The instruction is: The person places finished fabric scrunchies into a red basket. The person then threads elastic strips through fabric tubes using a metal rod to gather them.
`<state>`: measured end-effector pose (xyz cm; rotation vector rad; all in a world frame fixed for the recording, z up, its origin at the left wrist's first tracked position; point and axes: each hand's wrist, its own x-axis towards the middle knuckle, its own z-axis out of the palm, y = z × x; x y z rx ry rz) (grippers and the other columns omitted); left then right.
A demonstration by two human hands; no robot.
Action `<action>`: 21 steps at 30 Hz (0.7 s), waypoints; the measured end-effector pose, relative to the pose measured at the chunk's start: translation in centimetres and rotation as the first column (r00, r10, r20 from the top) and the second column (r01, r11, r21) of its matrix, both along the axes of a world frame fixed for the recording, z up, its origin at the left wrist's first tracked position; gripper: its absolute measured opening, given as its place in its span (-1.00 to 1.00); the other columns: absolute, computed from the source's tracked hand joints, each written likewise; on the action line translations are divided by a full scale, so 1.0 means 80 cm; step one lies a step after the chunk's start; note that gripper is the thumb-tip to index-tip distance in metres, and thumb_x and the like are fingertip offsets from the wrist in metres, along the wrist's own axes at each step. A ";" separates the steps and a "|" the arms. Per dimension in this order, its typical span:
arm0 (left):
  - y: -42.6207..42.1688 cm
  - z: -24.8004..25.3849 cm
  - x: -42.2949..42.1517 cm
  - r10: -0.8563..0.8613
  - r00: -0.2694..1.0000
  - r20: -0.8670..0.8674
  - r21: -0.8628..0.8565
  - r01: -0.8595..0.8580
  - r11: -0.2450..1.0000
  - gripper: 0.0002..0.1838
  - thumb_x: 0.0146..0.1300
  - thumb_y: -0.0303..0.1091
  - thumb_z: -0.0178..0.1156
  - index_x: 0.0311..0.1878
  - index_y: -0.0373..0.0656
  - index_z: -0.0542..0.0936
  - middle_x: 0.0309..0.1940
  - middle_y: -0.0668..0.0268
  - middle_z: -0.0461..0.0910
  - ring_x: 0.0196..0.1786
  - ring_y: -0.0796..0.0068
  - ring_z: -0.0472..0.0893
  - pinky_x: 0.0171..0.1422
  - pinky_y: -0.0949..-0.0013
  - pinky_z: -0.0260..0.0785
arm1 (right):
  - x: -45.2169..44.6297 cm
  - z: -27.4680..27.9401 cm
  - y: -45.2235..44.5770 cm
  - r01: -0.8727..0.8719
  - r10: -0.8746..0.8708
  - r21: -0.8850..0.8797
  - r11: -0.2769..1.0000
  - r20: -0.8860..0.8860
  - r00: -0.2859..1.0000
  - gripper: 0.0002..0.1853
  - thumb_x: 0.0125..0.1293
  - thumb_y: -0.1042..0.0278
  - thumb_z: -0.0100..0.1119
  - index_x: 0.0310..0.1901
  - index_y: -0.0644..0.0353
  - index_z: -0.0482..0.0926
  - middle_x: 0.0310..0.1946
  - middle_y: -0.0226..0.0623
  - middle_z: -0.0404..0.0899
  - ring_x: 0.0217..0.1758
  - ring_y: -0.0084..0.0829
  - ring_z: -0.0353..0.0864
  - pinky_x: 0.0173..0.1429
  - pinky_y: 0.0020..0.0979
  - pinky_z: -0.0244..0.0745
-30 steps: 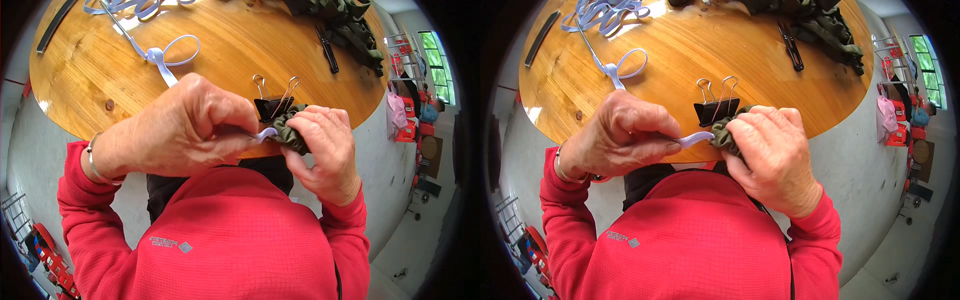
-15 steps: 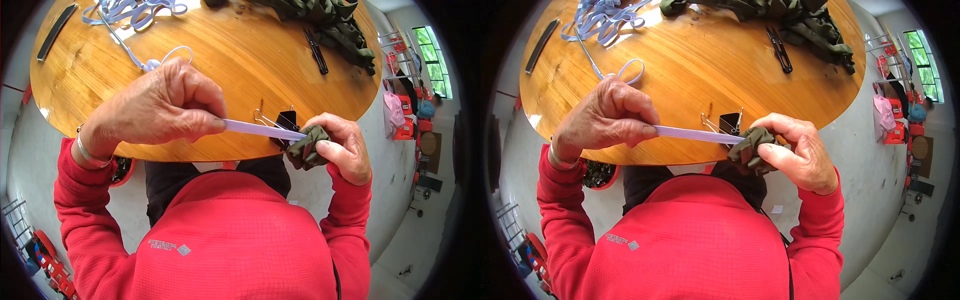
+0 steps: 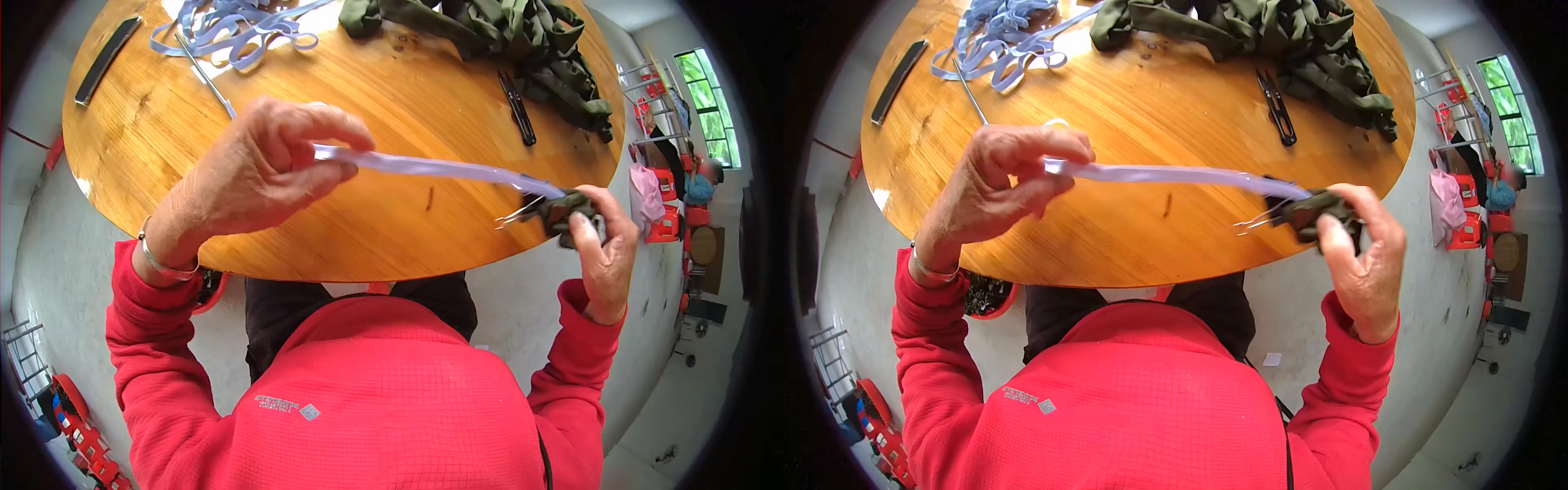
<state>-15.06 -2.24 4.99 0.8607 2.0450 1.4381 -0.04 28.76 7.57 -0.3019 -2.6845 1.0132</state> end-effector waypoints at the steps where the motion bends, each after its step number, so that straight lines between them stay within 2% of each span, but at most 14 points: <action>1: -0.002 0.000 -0.003 0.060 0.998 -0.012 0.023 -0.060 0.998 -0.84 0.19 -0.64 0.13 -0.19 -0.27 0.62 -0.26 0.33 0.60 -0.56 0.76 0.46 -0.47 0.64 0.31 | 0.000 0.001 0.006 0.044 -0.022 0.216 0.975 -0.103 0.994 -0.78 0.10 0.55 0.09 -0.17 0.34 0.52 -0.35 -0.30 0.55 -0.29 -0.45 0.50 -0.15 -0.47 0.40; 3: -0.007 -0.008 -0.010 0.179 0.983 -0.032 0.075 -0.177 0.981 -0.81 0.20 -0.65 0.10 -0.16 -0.27 0.62 -0.21 0.34 0.60 -0.57 0.76 0.45 -0.48 0.65 0.31 | -0.004 0.001 0.021 0.158 -0.012 0.529 0.834 -0.269 0.963 -0.76 0.09 0.52 0.14 -0.15 0.28 0.54 -0.32 -0.26 0.55 -0.23 -0.34 0.51 -0.02 -0.40 0.36; 6: -0.010 -0.019 -0.021 0.219 0.971 -0.100 0.131 -0.205 0.970 -0.86 0.23 -0.60 0.10 -0.19 -0.30 0.62 -0.32 0.34 0.60 -0.59 0.77 0.43 -0.53 0.63 0.29 | -0.013 -0.015 0.051 0.323 0.010 0.759 0.566 -0.398 0.917 -0.67 0.06 0.48 0.21 -0.08 0.20 0.55 -0.20 -0.24 0.56 -0.09 -0.24 0.51 0.11 -0.29 0.28; 9: -0.014 -0.029 -0.028 0.251 0.961 -0.116 0.077 -0.243 0.967 -0.89 0.26 -0.53 0.12 -0.25 -0.32 0.62 -0.45 0.36 0.58 -0.60 0.77 0.42 -0.55 0.64 0.27 | -0.015 -0.033 0.061 0.265 -0.048 0.845 0.465 -0.275 0.960 -0.60 0.04 0.45 0.25 -0.01 0.16 0.52 -0.07 -0.23 0.54 0.09 -0.24 0.47 0.19 -0.22 0.20; 10: -0.013 -0.036 -0.029 0.257 0.959 -0.117 0.083 -0.249 0.965 -0.89 0.25 -0.53 0.12 -0.26 -0.32 0.62 -0.46 0.38 0.58 -0.60 0.77 0.42 -0.55 0.64 0.26 | -0.013 -0.035 0.056 0.254 -0.033 0.821 0.512 -0.276 0.960 -0.57 0.04 0.45 0.24 0.03 0.19 0.50 0.03 -0.21 0.49 0.20 -0.23 0.41 0.22 -0.17 0.17; 12: -0.014 -0.034 -0.029 0.246 0.959 -0.143 0.054 -0.241 0.969 -0.89 0.25 -0.51 0.12 -0.27 -0.34 0.61 -0.49 0.38 0.58 -0.55 0.73 0.46 -0.49 0.61 0.32 | -0.014 -0.023 0.033 0.193 0.084 0.773 0.604 -0.303 0.949 -0.58 0.04 0.47 0.23 0.01 0.22 0.50 0.02 -0.20 0.50 0.20 -0.21 0.41 0.22 -0.18 0.18; 13: -0.015 -0.036 -0.031 0.258 0.943 -0.213 0.069 -0.248 0.966 -0.89 0.25 -0.52 0.12 -0.27 -0.35 0.61 -0.49 0.37 0.58 -0.52 0.71 0.48 -0.45 0.60 0.34 | -0.017 -0.016 0.017 0.159 0.138 0.748 0.645 -0.318 0.938 -0.59 0.04 0.48 0.22 0.01 0.23 0.50 0.02 -0.19 0.50 0.20 -0.20 0.41 0.22 -0.19 0.18; 15: -0.014 -0.044 -0.036 0.274 0.895 -0.351 0.101 -0.255 0.962 -0.88 0.25 -0.52 0.11 -0.26 -0.36 0.60 -0.49 0.35 0.59 -0.45 0.68 0.52 -0.37 0.57 0.39 | -0.030 -0.006 -0.019 0.010 0.274 0.674 0.738 -0.313 0.909 -0.63 -0.01 0.55 0.21 -0.07 0.26 0.53 -0.06 -0.19 0.55 0.14 -0.16 0.46 0.19 -0.19 0.22; 16: -0.014 -0.038 -0.036 0.298 0.865 -0.403 0.073 -0.294 0.953 -0.88 0.24 -0.53 0.11 -0.26 -0.38 0.60 -0.49 0.32 0.59 -0.36 0.65 0.55 -0.27 0.54 0.42 | -0.040 -0.011 -0.030 -0.081 0.357 0.625 0.776 -0.330 0.874 -0.65 -0.03 0.57 0.23 -0.11 0.26 0.54 -0.10 -0.19 0.56 0.09 -0.17 0.50 0.16 -0.20 0.25; 18: -0.015 -0.035 -0.039 0.344 0.838 -0.424 0.071 -0.348 0.935 -0.88 0.24 -0.54 0.12 -0.23 -0.36 0.60 -0.49 0.34 0.58 -0.36 0.68 0.53 -0.28 0.55 0.41 | -0.063 -0.019 -0.061 -0.217 0.453 0.558 0.801 -0.329 0.828 -0.65 -0.04 0.48 0.28 -0.14 0.26 0.55 -0.14 -0.19 0.56 0.04 -0.19 0.51 0.11 -0.24 0.26; 21: -0.021 -0.049 -0.045 0.362 0.848 -0.388 0.085 -0.358 0.930 -0.85 0.23 -0.54 0.13 -0.15 -0.33 0.59 -0.51 0.42 0.56 -0.41 0.73 0.48 -0.36 0.56 0.36 | -0.100 -0.038 -0.097 -0.268 0.474 0.553 0.789 -0.271 0.838 -0.70 -0.02 0.40 0.29 -0.19 0.22 0.56 -0.20 -0.21 0.56 -0.02 -0.21 0.52 0.08 -0.24 0.25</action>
